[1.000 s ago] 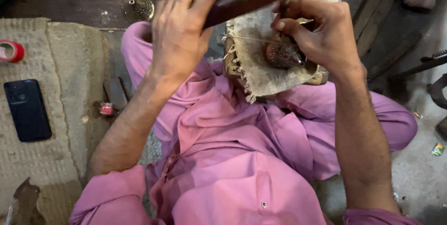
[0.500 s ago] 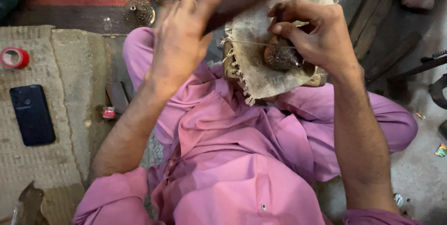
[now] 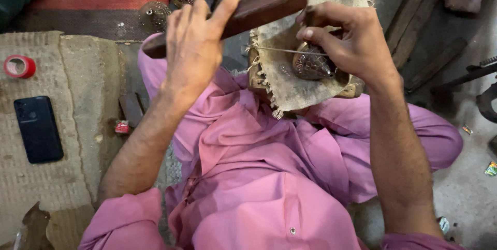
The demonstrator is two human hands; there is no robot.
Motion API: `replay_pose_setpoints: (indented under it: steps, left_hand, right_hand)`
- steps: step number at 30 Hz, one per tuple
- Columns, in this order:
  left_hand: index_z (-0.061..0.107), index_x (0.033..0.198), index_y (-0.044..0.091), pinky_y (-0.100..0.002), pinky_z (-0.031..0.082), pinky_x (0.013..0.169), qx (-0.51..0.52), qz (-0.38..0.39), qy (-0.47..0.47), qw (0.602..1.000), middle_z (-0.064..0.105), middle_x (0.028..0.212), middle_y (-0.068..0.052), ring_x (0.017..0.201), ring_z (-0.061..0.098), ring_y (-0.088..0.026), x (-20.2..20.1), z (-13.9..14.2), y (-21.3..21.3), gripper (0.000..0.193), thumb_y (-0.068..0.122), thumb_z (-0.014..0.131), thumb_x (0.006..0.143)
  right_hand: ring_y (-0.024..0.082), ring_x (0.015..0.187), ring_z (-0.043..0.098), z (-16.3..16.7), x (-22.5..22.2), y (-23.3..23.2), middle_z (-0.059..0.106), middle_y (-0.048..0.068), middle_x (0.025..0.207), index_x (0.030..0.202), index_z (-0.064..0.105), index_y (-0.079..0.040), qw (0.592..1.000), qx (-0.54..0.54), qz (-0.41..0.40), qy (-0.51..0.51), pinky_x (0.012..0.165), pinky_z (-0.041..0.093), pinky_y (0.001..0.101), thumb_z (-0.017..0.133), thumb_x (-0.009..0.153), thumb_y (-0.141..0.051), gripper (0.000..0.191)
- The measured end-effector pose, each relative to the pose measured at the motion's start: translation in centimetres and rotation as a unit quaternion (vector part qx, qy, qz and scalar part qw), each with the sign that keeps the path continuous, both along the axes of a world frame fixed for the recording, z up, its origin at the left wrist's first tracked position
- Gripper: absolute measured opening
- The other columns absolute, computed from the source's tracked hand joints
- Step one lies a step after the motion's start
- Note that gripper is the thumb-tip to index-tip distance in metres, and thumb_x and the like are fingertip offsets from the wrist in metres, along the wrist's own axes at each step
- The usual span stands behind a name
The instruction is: The person sits cross-legged and uses a hammer and chisel to engrave a pattern on a small brass bell. They repeatedly strike the chisel to create indentations, occasionally repositioning the bell to work on different areas.
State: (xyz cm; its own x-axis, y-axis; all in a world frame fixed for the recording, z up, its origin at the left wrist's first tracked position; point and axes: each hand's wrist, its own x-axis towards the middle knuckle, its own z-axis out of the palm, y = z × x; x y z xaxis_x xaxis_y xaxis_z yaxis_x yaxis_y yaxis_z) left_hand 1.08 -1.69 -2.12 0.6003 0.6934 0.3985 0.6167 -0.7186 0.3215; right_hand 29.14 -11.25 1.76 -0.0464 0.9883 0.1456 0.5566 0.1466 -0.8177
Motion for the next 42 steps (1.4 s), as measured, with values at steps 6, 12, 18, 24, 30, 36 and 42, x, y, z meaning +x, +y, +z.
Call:
replay_pose_setpoints:
  steps: [6,12,18,24,30,36,42]
  left_hand:
    - [0.038,0.150,0.013,-0.040,0.056,0.095,-0.195,-0.091,-0.258,0.942,0.067,0.119,-0.017,0.109,0.069,-0.033,-1.9,-2.9,-1.0,0.059,0.005,0.074,0.104]
    - [0.046,0.138,0.007,-0.036,0.054,0.081,-0.348,0.024,-0.237,0.907,0.065,0.098,-0.015,0.089,0.065,-0.023,-2.3,-6.0,-2.6,0.052,0.015,0.079,0.098]
    - [0.039,0.144,0.010,-0.038,0.051,0.081,-0.295,-0.039,-0.219,0.929,0.070,0.114,-0.019,0.096,0.067,-0.033,-1.7,-2.0,-0.5,0.059,0.013,0.075,0.098]
    - [0.035,0.156,0.020,-0.046,0.056,0.095,-0.088,-0.130,-0.143,0.977,0.066,0.123,-0.020,0.111,0.068,-0.040,0.3,1.0,1.8,0.073,0.001,0.073,0.096]
    - [0.034,0.156,0.024,-0.042,0.052,0.100,-0.037,-0.144,-0.144,0.978,0.060,0.125,-0.014,0.115,0.063,-0.033,0.5,1.1,2.9,0.080,-0.003,0.074,0.093]
    - [0.044,0.155,0.023,-0.053,0.053,0.088,-0.046,-0.063,-0.010,0.997,0.067,0.110,-0.018,0.104,0.068,-0.042,0.0,1.5,2.6,0.082,-0.001,0.079,0.086]
    - [0.033,0.153,0.017,-0.048,0.056,0.093,-0.152,-0.147,-0.206,0.955,0.066,0.121,-0.021,0.116,0.066,-0.044,0.8,2.1,2.2,0.072,-0.003,0.074,0.097]
  right_hand:
    - [0.017,0.109,0.076,-0.5,-0.1,0.0,0.075,0.012,0.111,0.124,0.065,0.007,0.993,0.010,-0.023,0.118,0.099,0.065,0.0286,0.069,0.111,0.005,0.014]
    - [0.017,0.108,0.074,0.3,0.4,0.4,0.075,0.012,0.111,0.127,0.067,0.006,0.998,-0.021,-0.012,0.059,0.098,0.062,0.0287,0.071,0.104,0.008,0.023]
    - [0.014,0.107,0.074,0.3,0.5,0.9,0.074,0.010,0.112,0.123,0.069,0.006,0.998,-0.012,0.009,0.059,0.097,0.063,0.0278,0.074,0.103,0.009,0.020]
    - [0.014,0.102,0.073,0.0,0.9,0.7,0.075,0.010,0.109,0.121,0.072,0.005,0.999,-0.012,-0.002,0.044,0.093,0.063,0.0282,0.077,0.102,0.006,0.020]
    - [0.015,0.101,0.075,-0.2,1.1,0.7,0.076,0.011,0.108,0.121,0.072,0.004,1.000,0.007,-0.008,0.011,0.092,0.065,0.0284,0.081,0.100,0.003,0.024]
    - [0.016,0.104,0.076,-0.9,0.9,0.4,0.077,0.012,0.107,0.120,0.070,0.006,0.997,0.067,-0.021,-0.005,0.096,0.064,0.0291,0.078,0.103,0.005,0.018]
    - [0.017,0.104,0.078,-1.0,0.9,0.3,0.078,0.013,0.109,0.123,0.071,0.004,0.998,0.047,-0.034,-0.011,0.090,0.067,0.0284,0.078,0.106,0.002,0.019]
